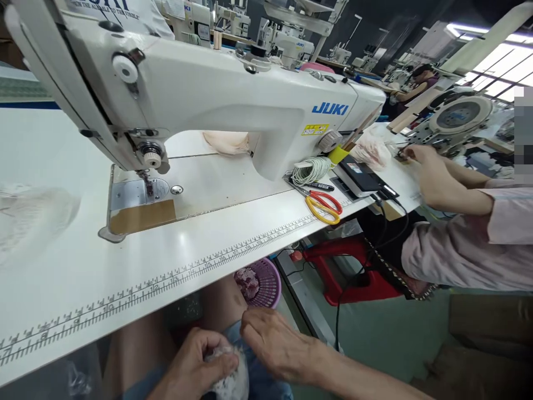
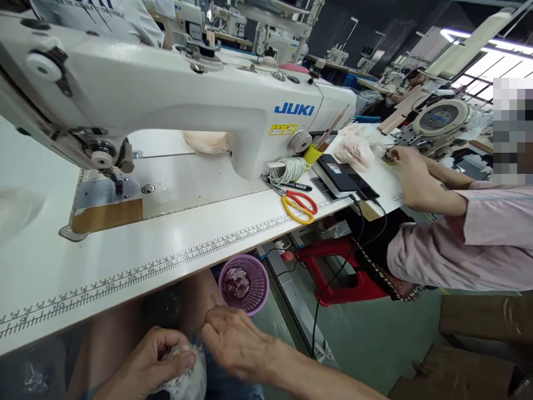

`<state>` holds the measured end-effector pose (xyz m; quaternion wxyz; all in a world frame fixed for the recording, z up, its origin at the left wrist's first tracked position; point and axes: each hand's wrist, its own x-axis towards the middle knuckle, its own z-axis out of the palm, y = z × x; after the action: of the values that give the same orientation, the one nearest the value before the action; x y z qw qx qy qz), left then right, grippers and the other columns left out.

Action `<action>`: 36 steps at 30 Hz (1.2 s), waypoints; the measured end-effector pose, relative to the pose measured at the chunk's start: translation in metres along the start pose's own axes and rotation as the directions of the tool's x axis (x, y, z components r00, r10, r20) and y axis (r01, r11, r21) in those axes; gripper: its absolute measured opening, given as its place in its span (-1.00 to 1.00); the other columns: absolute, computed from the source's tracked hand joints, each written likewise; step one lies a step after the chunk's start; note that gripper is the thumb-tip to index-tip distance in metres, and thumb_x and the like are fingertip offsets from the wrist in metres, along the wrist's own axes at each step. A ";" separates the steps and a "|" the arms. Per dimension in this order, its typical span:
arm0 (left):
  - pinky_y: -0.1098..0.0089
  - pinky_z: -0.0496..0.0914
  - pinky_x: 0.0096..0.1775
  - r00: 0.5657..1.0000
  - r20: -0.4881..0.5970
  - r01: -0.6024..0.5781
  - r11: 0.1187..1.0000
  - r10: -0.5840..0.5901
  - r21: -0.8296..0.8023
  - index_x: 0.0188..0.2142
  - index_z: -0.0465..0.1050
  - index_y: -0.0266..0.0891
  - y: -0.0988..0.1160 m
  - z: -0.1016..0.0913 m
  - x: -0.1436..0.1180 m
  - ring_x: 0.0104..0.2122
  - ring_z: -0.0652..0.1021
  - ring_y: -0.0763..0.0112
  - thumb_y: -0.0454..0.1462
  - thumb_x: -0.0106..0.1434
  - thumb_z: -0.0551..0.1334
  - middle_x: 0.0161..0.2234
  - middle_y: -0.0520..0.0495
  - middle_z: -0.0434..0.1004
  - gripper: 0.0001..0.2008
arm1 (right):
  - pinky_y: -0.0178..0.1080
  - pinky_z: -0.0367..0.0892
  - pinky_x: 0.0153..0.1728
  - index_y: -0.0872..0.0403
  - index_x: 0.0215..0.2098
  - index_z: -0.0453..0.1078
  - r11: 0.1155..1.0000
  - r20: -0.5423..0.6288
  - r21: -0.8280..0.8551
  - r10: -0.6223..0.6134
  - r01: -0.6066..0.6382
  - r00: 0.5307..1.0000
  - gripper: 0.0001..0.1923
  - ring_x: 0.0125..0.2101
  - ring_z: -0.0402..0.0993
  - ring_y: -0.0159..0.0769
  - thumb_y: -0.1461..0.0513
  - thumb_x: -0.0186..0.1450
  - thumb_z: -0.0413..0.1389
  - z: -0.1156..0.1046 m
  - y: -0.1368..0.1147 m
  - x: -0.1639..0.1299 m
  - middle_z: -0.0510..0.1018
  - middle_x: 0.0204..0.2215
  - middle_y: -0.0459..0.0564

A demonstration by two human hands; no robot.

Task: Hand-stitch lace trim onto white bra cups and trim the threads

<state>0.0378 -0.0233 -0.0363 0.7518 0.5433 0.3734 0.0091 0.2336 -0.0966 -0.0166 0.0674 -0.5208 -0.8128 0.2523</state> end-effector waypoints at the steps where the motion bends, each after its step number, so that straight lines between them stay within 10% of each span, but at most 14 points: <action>1: 0.50 0.04 -0.56 1.000 0.007 -0.013 1.000 0.013 0.007 -0.59 0.43 -0.35 0.003 -0.002 0.000 -0.62 0.18 0.54 0.09 0.01 0.29 -0.67 0.06 0.24 -0.51 | -0.23 0.19 -0.34 0.14 -0.29 0.23 0.999 0.053 -0.048 0.028 -0.026 0.998 -0.83 -0.33 0.27 -0.21 0.42 0.14 -0.04 0.005 0.011 -0.004 0.38 -0.36 0.08; 7: 0.51 0.13 -0.49 0.998 0.010 -0.065 0.997 0.065 0.038 -0.53 0.48 -0.40 0.028 -0.009 0.000 -0.57 0.25 0.51 0.01 0.12 0.24 -0.63 0.02 0.30 -0.55 | -0.20 0.22 -0.37 0.24 -0.30 0.32 0.924 0.017 -0.059 0.380 -0.379 0.925 -0.71 -0.33 0.37 -0.14 0.55 0.10 -0.11 0.025 0.074 -0.036 0.45 -0.31 0.26; 11: 0.51 0.15 -0.47 0.993 -0.029 -0.112 0.990 0.115 0.090 -0.51 0.50 -0.38 0.029 -0.003 0.007 -0.55 0.28 0.49 -0.01 0.13 0.23 -0.59 0.01 0.34 -0.58 | -0.34 0.23 -0.41 0.13 -0.35 0.35 0.895 -0.046 0.116 0.437 -0.430 0.898 -0.81 -0.46 0.40 -0.34 0.38 0.34 -0.08 0.012 0.054 -0.032 0.48 -0.49 -0.01; 18: 0.51 0.25 -0.40 0.951 -0.126 -0.238 0.929 0.282 0.282 -0.50 0.52 -0.25 0.024 0.002 0.007 -0.48 0.39 0.43 -0.10 0.18 0.22 -0.53 0.03 0.36 -0.71 | -0.35 0.29 -0.29 0.15 -0.14 0.40 0.742 -0.251 0.670 0.237 -0.008 0.939 -0.59 -0.29 0.43 -0.35 -0.03 0.35 -0.01 -0.022 -0.004 0.009 0.51 -0.26 0.03; 21: 0.52 0.29 -0.36 0.840 -0.136 -0.400 0.769 0.525 0.499 -0.46 0.50 -0.19 0.020 -0.002 0.005 -0.45 0.43 0.44 -0.21 0.26 0.16 -0.53 0.05 0.40 -0.79 | -0.30 0.23 -0.29 0.14 -0.32 0.43 0.790 -0.383 0.612 0.260 0.033 0.886 -0.63 -0.38 0.39 -0.35 -0.01 0.30 0.08 -0.021 -0.011 0.013 0.50 -0.43 -0.02; 27: 0.41 0.32 -0.22 0.410 0.150 -0.498 0.083 0.899 0.863 -0.20 0.46 -0.20 0.010 -0.013 0.006 -0.34 0.50 0.37 -0.41 0.26 0.11 -0.40 0.01 0.51 -0.80 | -0.31 0.17 -0.40 0.12 -0.57 0.30 0.777 -0.477 0.611 0.207 0.152 0.854 -0.52 -0.53 0.30 -0.41 -0.07 0.29 0.06 -0.022 -0.017 0.004 0.39 -0.61 -0.10; 30: 0.36 0.31 -0.26 0.316 0.254 -0.476 -0.079 0.914 0.876 -0.16 0.45 -0.25 0.010 -0.012 0.008 -0.38 0.49 0.36 -0.48 0.25 0.08 -0.44 -0.03 0.49 -0.75 | -0.37 0.11 -0.52 0.12 -0.50 0.29 0.699 -0.470 0.715 0.444 0.033 0.763 -0.58 -0.56 0.21 -0.44 -0.02 0.33 0.02 -0.025 -0.018 0.001 0.31 -0.60 -0.13; 36: 0.32 0.31 -0.30 0.221 0.289 -0.397 -0.185 0.931 0.899 -0.24 0.46 -0.26 0.006 -0.010 0.011 -0.41 0.51 0.34 -0.46 0.27 0.11 -0.47 -0.06 0.50 -0.81 | -0.37 0.23 -0.41 0.14 -0.28 0.43 0.837 -0.500 0.544 0.274 0.052 0.821 -0.67 -0.45 0.34 -0.39 0.03 0.33 0.05 -0.013 -0.017 0.004 0.43 -0.47 -0.03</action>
<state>0.0422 -0.0086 -0.0387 0.0558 0.9175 0.1078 0.3787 0.2229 -0.0941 0.0018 0.4291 -0.5798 -0.6201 0.3085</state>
